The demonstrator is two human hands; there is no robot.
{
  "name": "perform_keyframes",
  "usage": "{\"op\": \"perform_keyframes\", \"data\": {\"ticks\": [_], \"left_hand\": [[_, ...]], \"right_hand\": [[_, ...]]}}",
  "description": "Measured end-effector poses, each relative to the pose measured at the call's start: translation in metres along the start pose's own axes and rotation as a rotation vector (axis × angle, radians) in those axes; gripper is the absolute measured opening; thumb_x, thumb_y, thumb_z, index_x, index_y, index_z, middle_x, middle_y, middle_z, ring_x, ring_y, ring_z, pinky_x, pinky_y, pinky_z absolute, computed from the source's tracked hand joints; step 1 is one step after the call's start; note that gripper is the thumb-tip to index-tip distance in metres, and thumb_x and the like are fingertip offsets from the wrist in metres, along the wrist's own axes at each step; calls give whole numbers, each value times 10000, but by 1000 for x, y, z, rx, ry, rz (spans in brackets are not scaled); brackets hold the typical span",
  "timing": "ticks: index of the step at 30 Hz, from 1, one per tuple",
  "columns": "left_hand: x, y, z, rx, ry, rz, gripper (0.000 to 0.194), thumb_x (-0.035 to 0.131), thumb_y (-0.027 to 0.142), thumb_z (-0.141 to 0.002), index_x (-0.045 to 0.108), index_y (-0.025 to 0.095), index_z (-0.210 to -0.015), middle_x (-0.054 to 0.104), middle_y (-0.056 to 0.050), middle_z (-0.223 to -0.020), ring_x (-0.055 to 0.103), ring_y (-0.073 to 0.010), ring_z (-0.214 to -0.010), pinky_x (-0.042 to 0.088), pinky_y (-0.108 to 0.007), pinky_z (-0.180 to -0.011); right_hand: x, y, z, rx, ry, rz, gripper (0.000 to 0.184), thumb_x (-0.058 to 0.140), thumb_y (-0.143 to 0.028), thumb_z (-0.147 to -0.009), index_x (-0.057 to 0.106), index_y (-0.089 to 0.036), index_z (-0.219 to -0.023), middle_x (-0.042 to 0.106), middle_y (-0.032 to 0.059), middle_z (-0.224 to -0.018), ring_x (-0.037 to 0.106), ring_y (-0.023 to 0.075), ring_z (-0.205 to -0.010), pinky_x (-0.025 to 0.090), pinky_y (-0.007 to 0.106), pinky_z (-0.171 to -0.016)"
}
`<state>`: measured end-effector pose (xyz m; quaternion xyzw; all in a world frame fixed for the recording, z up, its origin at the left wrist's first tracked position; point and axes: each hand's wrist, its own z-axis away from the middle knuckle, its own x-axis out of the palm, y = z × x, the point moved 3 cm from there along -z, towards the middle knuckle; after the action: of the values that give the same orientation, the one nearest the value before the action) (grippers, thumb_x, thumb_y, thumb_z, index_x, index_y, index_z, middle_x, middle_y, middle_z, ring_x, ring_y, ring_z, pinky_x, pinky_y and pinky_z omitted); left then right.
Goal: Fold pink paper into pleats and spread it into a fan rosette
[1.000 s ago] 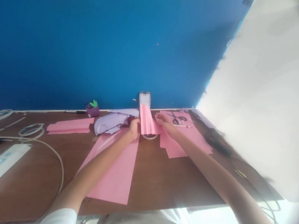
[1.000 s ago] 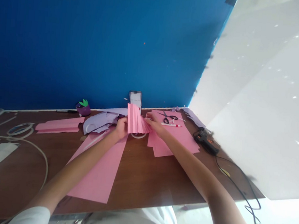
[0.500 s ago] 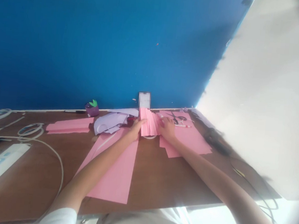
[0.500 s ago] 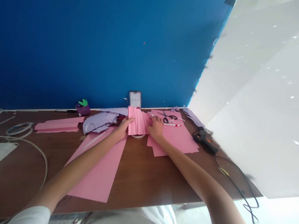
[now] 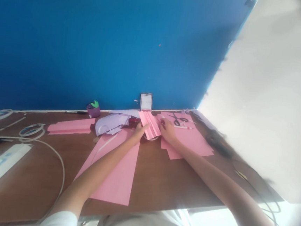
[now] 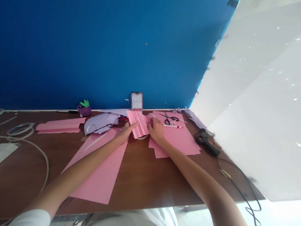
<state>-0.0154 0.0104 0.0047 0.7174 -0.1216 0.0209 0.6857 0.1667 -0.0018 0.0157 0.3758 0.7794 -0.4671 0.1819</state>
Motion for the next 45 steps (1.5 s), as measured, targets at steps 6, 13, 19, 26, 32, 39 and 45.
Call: {"op": "perform_keyframes", "data": {"ticks": [6,13,19,26,32,39,45], "left_hand": [[5,4,3,56,-101,3,527,789,328,-659,655,170,-1144,718,-115,-1100,658,-284,-1046,498,-431,-960],[-1,-1,0,1,-19,14,505,782,259,-642,648,178,-1122,722,-105,-1046,666,-274,-1008,493,-440,-965],[-3,-4,-2,-11,40,57,564,782,204,-620,613,188,-1158,707,-103,-1069,660,-264,-1014,485,-451,-974],[-2,-3,-3,12,20,47,593,756,197,-640,590,197,-1209,693,-103,-1124,648,-263,-1043,486,-438,-978],[-2,0,-2,58,19,-8,586,748,216,-658,586,198,-1221,695,-102,-1132,648,-264,-1048,492,-425,-967],[-2,3,3,16,70,0,429,752,276,-688,648,220,-1100,699,-94,-1137,622,-291,-1124,461,-427,-999],[-3,4,6,-33,81,39,479,819,318,-655,659,223,-1096,703,-107,-1135,588,-303,-1194,426,-425,-1050]], "right_hand": [[-4,-19,6,-202,30,24,248,411,-269,-933,595,-180,-1073,681,117,-1010,600,265,-932,449,396,-832],[-7,-10,5,-137,134,2,333,412,-276,-915,546,-145,-1191,628,158,-1153,545,298,-1094,413,452,-952],[-5,9,-1,162,84,-271,484,471,-381,-878,460,-157,-1308,611,171,-1214,604,277,-1008,487,436,-845],[-7,9,-3,214,-6,-449,253,486,-344,-847,610,-206,-1020,698,72,-929,631,238,-860,494,361,-748],[-15,-15,6,-5,-15,-395,302,440,-345,-895,587,-204,-1118,665,29,-816,604,199,-739,464,318,-672],[-20,-24,15,-74,5,-295,319,434,-301,-898,550,-206,-1180,489,-56,-592,465,141,-531,373,267,-562],[-20,-24,13,-41,1,-285,342,413,-264,-876,534,-197,-1189,455,-65,-574,438,135,-504,346,262,-542]]}}
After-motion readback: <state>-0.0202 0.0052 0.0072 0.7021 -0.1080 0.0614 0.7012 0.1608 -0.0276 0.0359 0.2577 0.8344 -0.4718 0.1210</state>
